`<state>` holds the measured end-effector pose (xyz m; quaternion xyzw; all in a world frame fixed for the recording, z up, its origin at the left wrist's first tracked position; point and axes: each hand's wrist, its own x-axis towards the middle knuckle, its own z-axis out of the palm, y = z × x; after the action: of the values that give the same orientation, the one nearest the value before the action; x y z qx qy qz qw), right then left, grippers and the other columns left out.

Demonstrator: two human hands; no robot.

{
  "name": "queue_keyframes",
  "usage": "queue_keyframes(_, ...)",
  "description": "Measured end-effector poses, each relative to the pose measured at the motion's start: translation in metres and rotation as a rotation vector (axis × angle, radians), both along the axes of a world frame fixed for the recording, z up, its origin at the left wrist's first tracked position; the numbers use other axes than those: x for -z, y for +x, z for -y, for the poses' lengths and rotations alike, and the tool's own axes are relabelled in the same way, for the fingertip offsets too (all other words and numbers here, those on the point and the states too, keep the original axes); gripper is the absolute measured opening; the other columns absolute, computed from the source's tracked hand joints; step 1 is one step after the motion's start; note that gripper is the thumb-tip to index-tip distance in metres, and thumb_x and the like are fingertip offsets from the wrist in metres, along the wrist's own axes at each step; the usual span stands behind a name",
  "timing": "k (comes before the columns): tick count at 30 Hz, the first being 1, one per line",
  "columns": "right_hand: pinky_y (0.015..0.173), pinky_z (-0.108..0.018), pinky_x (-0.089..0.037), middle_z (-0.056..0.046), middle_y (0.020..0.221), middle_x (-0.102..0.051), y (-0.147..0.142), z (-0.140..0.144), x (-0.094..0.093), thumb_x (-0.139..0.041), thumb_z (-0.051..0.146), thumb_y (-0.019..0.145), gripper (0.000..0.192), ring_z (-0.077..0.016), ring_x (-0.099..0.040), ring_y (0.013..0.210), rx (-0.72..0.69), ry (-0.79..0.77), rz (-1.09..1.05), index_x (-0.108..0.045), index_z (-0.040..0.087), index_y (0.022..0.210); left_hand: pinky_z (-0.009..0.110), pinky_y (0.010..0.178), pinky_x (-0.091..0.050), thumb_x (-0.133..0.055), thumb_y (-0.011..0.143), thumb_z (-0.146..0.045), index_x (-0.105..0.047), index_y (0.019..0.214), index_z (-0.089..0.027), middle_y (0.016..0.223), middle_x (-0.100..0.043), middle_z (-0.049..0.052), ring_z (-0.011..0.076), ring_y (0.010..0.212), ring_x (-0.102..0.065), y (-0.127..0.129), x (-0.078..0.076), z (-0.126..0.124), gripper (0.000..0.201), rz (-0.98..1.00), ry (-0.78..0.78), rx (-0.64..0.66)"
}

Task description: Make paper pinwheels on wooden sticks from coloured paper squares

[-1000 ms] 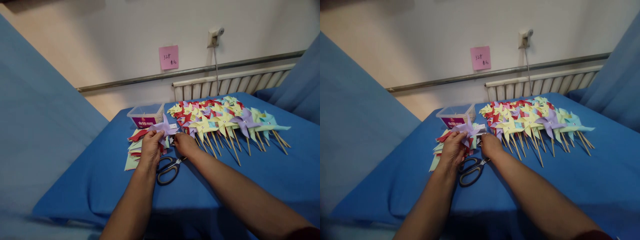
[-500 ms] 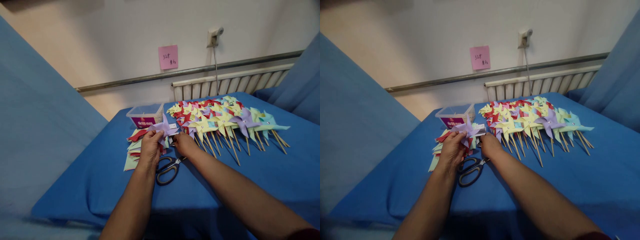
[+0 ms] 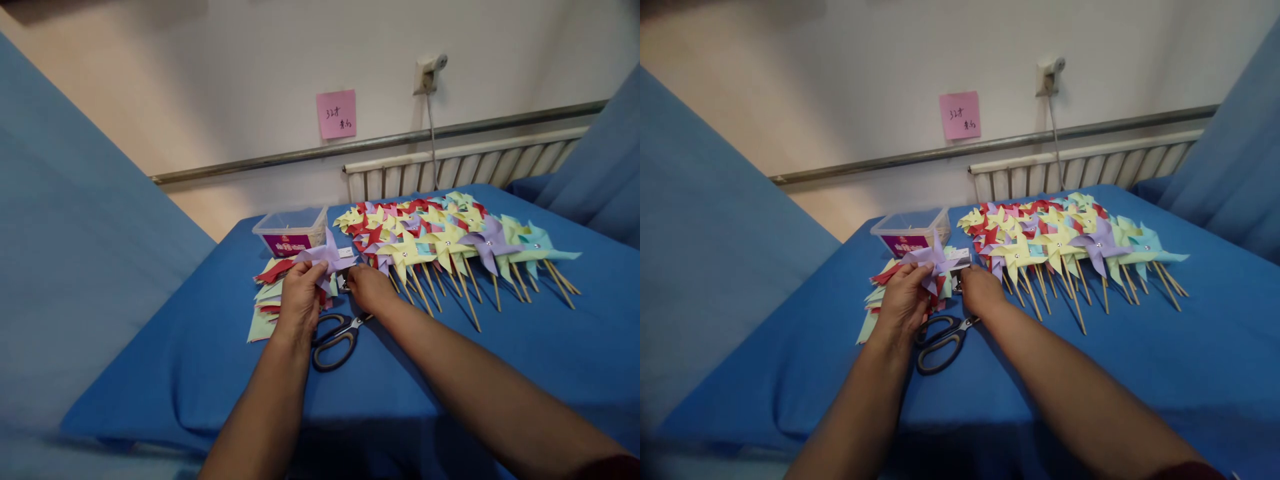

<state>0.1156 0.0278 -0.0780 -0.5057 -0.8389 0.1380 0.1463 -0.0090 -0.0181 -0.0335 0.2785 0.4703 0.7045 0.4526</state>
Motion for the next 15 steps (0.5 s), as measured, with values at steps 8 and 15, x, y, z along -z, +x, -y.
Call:
queue_keyframes(8,0.077,-0.030,-0.045,-0.013,0.105,-0.066,-0.0015,-0.0010,0.0029,-0.046,0.020,0.090,0.022,-0.0240,-0.064,0.096,-0.007,-0.008,-0.003,-0.065,0.016,0.101,0.020,0.050,-0.046,-0.083,0.054,-0.020,-0.064,0.070,-0.012,0.062,-0.065,0.001,0.0095,0.051,-0.057,-0.0003,0.0009,-0.0005,0.026,-0.015,-0.005,0.004)
queue_keyframes(15,0.080,-0.029,-0.045,-0.015,0.109,-0.066,-0.0027,0.0013,0.0031,-0.045,0.019,0.092,0.023,-0.0235,-0.064,0.099,0.029,-0.007,-0.018,-0.062,0.013,0.107,0.020,0.049,-0.046,-0.082,0.054,-0.020,-0.063,0.070,-0.013,0.061,-0.064,0.001,0.0103,0.051,-0.057,-0.0009,0.0016,-0.0009,0.025,-0.014,-0.006,0.012)
